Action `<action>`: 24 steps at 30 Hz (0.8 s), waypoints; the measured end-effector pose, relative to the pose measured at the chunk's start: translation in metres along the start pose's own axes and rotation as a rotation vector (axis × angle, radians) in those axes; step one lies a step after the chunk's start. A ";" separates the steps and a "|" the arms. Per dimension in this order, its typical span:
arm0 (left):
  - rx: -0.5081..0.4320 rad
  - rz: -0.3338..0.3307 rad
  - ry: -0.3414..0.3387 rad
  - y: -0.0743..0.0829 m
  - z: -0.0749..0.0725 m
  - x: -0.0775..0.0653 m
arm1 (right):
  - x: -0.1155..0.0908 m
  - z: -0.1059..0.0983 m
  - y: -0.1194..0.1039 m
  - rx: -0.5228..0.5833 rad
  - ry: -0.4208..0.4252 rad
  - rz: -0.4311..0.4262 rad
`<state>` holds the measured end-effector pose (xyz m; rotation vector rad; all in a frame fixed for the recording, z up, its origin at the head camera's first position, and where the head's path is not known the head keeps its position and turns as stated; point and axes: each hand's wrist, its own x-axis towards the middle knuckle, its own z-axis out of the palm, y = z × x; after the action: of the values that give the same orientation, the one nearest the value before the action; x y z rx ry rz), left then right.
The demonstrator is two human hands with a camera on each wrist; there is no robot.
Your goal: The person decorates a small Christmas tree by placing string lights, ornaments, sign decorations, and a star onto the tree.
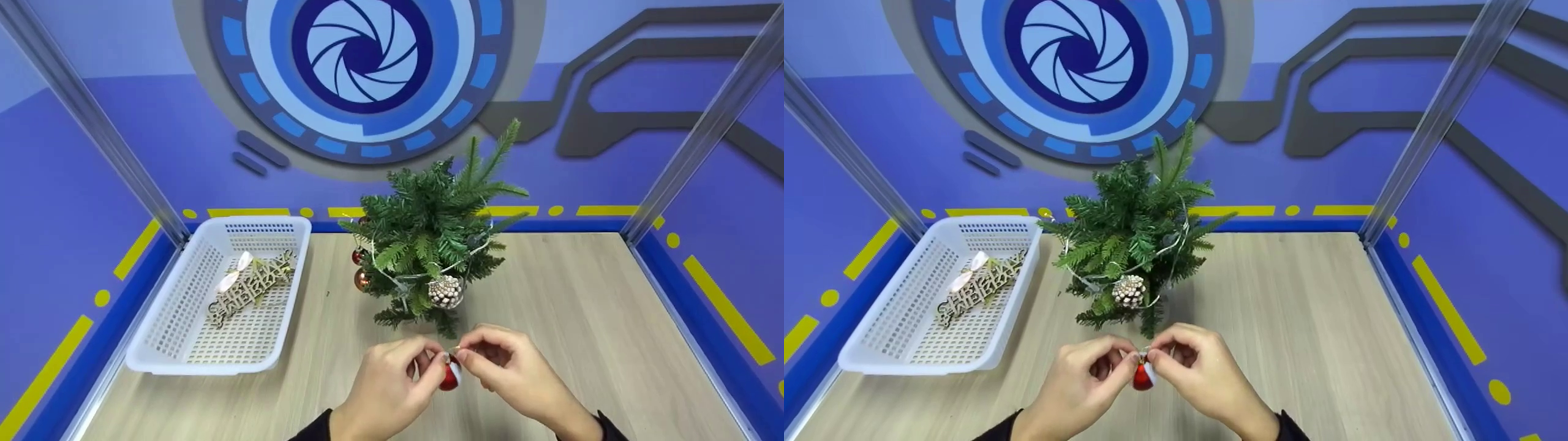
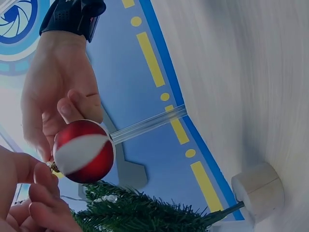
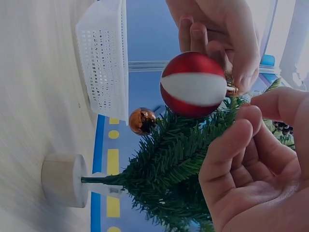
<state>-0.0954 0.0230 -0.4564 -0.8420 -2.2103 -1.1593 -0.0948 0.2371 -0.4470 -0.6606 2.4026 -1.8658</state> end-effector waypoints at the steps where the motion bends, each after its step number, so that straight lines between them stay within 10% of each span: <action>1: 0.002 -0.005 0.003 0.000 0.001 0.000 | 0.000 0.000 0.000 -0.001 0.007 0.011; 24: 0.028 -0.148 0.025 -0.007 0.015 0.004 | 0.006 0.001 0.004 -0.162 0.201 0.078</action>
<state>-0.1054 0.0342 -0.4647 -0.6587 -2.2952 -1.1970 -0.1011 0.2344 -0.4498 -0.3950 2.6828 -1.8013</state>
